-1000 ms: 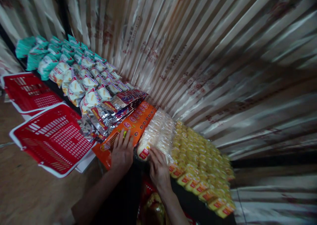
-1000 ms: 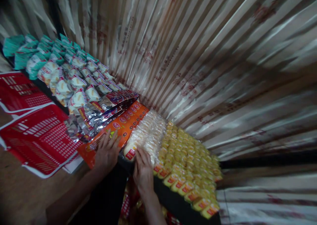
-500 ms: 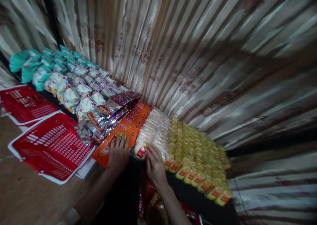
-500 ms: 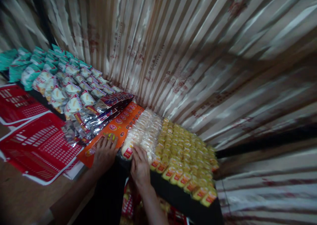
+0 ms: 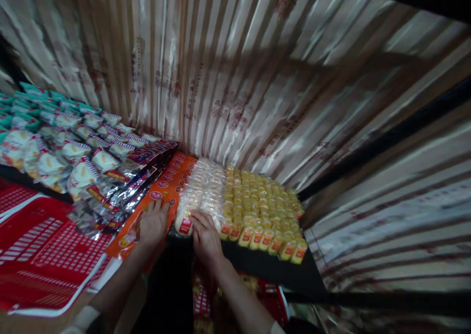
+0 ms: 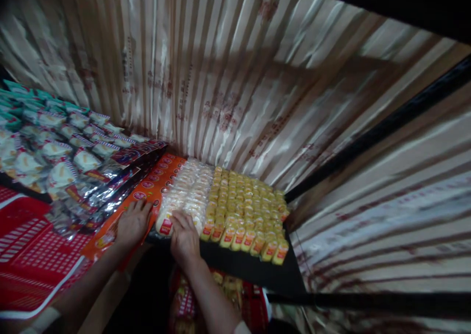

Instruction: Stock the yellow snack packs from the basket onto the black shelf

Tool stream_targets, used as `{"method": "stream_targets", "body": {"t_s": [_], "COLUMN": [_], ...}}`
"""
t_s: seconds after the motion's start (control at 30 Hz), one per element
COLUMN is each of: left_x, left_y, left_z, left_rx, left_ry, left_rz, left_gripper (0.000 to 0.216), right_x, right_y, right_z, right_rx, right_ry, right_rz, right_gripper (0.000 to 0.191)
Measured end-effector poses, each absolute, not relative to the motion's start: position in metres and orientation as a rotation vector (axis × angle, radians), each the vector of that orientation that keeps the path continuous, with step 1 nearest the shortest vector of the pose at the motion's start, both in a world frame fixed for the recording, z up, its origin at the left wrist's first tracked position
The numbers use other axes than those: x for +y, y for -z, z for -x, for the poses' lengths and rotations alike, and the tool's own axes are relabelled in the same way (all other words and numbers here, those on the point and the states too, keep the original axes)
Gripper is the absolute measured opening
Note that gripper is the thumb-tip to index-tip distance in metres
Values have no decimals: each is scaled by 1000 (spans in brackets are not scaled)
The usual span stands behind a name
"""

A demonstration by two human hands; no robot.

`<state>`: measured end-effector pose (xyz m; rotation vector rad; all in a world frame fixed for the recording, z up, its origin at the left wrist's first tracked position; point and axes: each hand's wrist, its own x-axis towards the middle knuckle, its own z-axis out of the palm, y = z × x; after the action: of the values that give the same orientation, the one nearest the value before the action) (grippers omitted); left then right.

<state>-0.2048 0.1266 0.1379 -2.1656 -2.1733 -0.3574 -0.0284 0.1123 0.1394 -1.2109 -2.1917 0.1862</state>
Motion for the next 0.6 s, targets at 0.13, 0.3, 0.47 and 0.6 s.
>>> {"method": "stream_targets", "body": {"t_s": [0.13,0.3,0.47,0.6], "left_x": [126,127,126,112], "left_y": [-142,-141,-138,-137], "left_z": [202,201,201,189], "left_rx": [-2190,-2203,-2149,-2057], "left_ry": [339,338,480,761], "left_rz": [2141,2107,2061,1959], "left_gripper": [33,33,31,27], "right_x": [108,95,77,74], "right_y": [-141,-141,-130,-120], "right_z": [30,21,4,0], "right_rx": [-2189,-2187,-2171,-2140], "right_ry": [-173,-155,-130,-130], "right_rz": [1218,1178,1223,1294], "right_gripper": [37,37,41,40]}}
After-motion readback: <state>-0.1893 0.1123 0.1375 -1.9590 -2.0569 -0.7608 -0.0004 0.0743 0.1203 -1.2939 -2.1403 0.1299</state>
